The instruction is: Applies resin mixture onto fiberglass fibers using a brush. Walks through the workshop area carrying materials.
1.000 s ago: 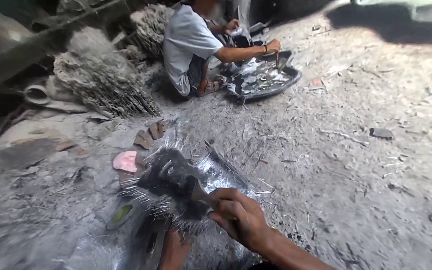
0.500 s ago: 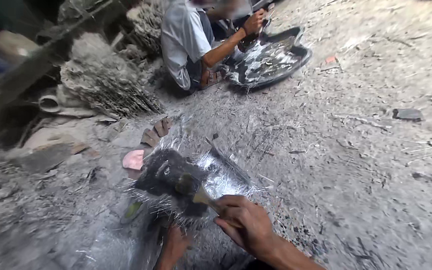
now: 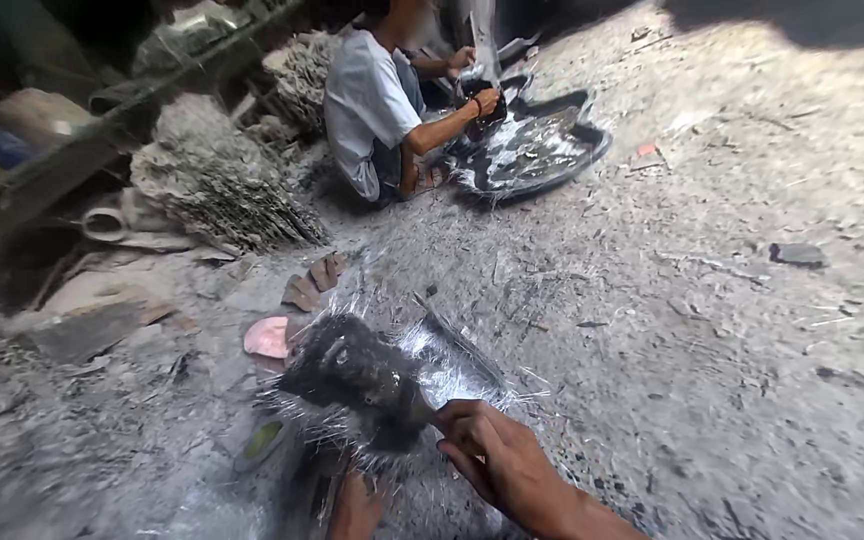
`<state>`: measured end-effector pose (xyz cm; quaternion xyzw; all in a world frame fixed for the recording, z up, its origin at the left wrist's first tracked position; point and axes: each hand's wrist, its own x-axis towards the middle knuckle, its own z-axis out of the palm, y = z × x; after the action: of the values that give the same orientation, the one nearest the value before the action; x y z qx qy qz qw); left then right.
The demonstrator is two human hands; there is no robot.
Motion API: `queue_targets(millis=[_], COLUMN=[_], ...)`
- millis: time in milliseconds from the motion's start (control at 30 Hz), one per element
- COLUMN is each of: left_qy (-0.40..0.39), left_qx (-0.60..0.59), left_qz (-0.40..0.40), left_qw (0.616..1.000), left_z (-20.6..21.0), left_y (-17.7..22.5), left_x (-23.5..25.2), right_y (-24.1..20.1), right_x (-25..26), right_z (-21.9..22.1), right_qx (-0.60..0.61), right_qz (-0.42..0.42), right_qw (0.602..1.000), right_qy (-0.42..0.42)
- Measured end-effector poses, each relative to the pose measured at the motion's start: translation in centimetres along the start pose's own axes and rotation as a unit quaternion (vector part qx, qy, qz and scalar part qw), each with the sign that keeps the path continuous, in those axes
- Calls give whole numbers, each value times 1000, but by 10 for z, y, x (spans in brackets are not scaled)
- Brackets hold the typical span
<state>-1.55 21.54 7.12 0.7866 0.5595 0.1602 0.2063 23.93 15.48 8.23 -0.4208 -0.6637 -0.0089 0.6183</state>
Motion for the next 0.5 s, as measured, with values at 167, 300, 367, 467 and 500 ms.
queue_targets(millis=[167, 300, 367, 467, 500], left_qy=[-21, 0, 10, 9, 10], left_qx=[-9, -24, -22, -14, -10], left_qz=[-12, 26, 37, 25, 23], left_qw=[1000, 999, 999, 1000, 1000], left_z=[-4, 3, 2, 2, 3], left_y=[-3, -15, -11, -7, -7], left_x=[-5, -1, -1, -1, -1], right_y=[-37, -25, -28, -26, -27], right_x=[5, 13, 14, 12, 12], right_z=[-3, 18, 17, 7, 0], right_qx=[22, -33, -36, -20, -8], right_qz=[-139, -162, -164, -165, -164], right_qw=[983, 974, 974, 974, 975], right_qy=[-120, -156, -154, -152, -147])
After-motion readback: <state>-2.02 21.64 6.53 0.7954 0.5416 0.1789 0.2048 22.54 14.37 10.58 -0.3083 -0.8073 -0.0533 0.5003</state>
